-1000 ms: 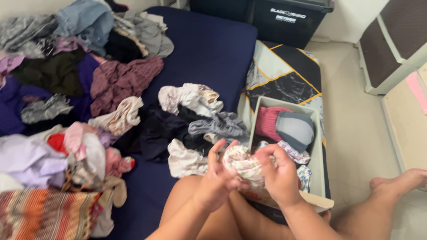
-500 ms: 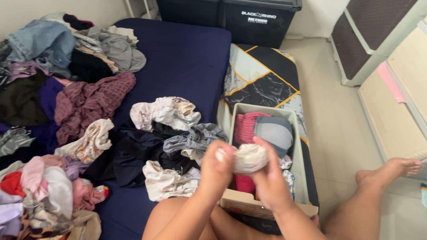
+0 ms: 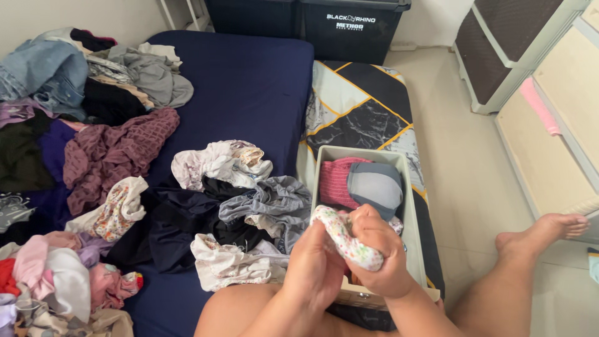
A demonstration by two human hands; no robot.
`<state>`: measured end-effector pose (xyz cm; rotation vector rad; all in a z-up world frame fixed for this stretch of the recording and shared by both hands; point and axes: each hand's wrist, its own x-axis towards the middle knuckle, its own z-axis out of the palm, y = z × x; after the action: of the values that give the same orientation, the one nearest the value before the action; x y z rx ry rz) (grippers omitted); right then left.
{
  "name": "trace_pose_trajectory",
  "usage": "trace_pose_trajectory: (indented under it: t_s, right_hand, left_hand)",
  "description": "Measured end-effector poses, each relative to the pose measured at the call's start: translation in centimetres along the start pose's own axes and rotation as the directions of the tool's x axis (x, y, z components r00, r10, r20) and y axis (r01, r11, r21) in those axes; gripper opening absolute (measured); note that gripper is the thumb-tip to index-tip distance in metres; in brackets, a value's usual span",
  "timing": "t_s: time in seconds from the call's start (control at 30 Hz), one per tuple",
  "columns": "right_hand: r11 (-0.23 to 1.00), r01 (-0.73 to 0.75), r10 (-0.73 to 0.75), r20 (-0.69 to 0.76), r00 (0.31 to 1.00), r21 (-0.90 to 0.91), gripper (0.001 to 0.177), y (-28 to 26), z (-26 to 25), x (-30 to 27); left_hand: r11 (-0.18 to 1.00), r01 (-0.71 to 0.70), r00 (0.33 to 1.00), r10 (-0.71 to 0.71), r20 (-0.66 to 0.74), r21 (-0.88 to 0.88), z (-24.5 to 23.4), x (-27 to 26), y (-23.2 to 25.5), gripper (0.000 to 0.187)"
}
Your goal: The person folds several pieces of clothing including underwear and a bra, smoothing the fabric against their lap, and places them into a small storage bin.
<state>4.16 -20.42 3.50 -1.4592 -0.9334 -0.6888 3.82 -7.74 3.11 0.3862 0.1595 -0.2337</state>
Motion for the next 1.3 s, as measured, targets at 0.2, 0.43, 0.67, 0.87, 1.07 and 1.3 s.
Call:
trace_pose_trajectory:
  t_s: [0.2,0.43,0.67,0.87,1.07,1.3]
  right_hand:
    - [0.688,-0.576,0.724,-0.365,0.585,0.442,0.019,0.3,2.2,-0.2]
    - [0.195,-0.176,0.901,-0.106,0.420,0.965,0.026,0.9,0.1,-2.1]
    - [0.741,-0.283,0.531,-0.274,0.802,0.609,0.023,1.9,0.2,-4.4]
    - [0.850,-0.520,0.524,-0.253,0.813,0.089,0.033,3.7,-0.7,-4.1]
    - [0.163,-0.500,0.954,-0.007,0.299,0.850,0.028,4.4,-5.2,-2.1]
    - [0.284,-0.409,0.840,-0.020,0.542,0.867,0.025,4.9,-5.7,-3.7]
  left_hand:
    - [0.583,-0.730,0.653,0.441,0.616,0.357,-1.4,0.0,0.6,0.017]
    - [0.544,-0.645,0.760,0.384,0.524,0.538,-3.2,1.7,0.2,0.030]
    - [0.849,-0.232,0.954,0.103,0.280,0.476,-3.8,1.1,-1.2,0.045]
    - [0.945,-0.279,0.928,0.220,0.299,0.171,-2.5,4.4,-1.2,0.020]
    - [0.182,-0.785,0.619,0.187,0.763,0.592,-3.4,5.7,-0.5,0.007]
    - [0.868,-0.324,0.917,0.190,0.350,0.376,-5.3,5.8,-4.0,0.014]
